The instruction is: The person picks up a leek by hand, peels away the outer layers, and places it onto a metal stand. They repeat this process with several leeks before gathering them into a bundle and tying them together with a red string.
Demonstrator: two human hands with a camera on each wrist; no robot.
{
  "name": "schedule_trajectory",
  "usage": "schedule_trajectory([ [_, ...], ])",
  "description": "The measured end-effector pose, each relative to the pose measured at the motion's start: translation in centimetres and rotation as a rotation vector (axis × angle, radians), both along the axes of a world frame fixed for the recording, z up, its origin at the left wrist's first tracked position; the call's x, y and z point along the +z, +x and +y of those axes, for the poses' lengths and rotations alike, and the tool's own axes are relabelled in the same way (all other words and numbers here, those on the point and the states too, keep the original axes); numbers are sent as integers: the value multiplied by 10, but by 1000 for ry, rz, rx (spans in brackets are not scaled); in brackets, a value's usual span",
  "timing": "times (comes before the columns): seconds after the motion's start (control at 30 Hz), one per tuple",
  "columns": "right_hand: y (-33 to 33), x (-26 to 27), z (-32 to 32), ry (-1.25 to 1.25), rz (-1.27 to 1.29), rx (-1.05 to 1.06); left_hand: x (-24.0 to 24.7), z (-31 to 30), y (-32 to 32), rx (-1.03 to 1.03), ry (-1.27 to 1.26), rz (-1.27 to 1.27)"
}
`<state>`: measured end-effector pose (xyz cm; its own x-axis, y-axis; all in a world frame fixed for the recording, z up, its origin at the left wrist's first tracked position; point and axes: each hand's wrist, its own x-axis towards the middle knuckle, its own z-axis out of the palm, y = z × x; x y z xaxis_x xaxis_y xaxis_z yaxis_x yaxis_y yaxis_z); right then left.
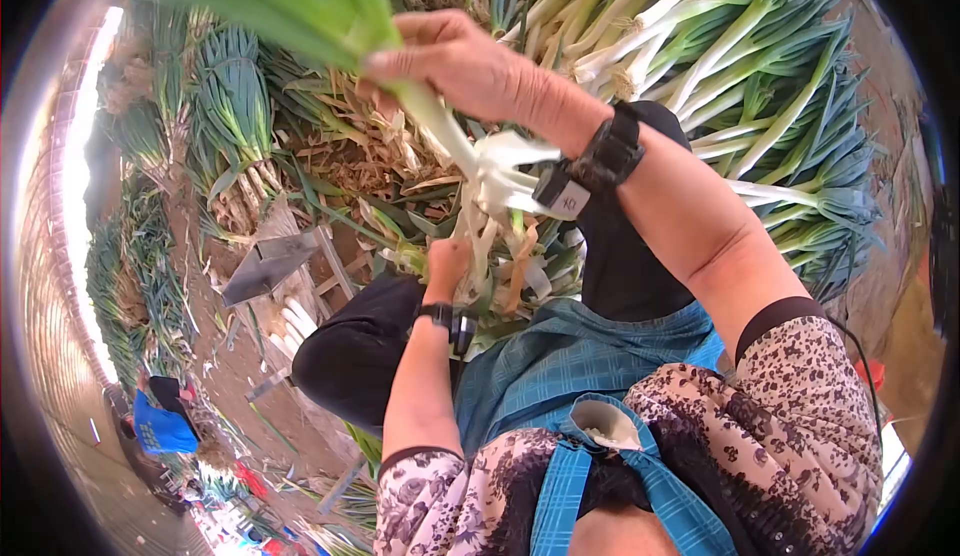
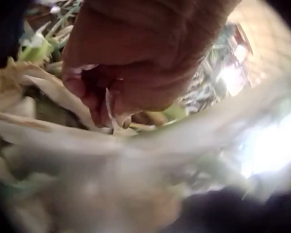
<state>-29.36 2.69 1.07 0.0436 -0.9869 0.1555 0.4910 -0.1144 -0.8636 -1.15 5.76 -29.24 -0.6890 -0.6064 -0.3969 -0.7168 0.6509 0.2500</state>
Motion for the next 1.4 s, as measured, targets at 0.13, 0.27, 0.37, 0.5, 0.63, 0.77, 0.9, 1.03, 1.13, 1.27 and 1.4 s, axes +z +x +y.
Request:
schedule_trajectory([
  [0.13,-7,-16,-24,10,-65,-280,140,22,-55,843,-25,877],
  [0.27,-1,-23,-25,32,-18,-497,235,30,-120,154,-555,658],
  [0.37,6,-26,-21,61,21,-664,218,15,-140,-82,-607,436],
  [0.5,-3,-29,-20,-49,150,-792,198,24,-143,-47,-373,434],
  [0.63,-42,-24,-34,-62,129,-983,138,77,-86,-220,-211,352],
  [0.77,-41,-29,-31,15,85,-941,192,73,-88,-77,162,337],
  [0.9,-43,-23,-28,100,43,-903,253,42,-122,154,-83,915],
  [1.03,-48,-21,-20,141,-51,-852,214,23,-125,133,-101,724],
  [1.13,-65,-26,-25,142,-50,-882,196,35,-119,76,-232,580],
  [1.27,-79,-23,-11,260,37,-992,185,53,-99,29,-350,554],
  [1.4,-85,-20,-14,340,83,-1035,192,67,-84,110,-319,559],
])
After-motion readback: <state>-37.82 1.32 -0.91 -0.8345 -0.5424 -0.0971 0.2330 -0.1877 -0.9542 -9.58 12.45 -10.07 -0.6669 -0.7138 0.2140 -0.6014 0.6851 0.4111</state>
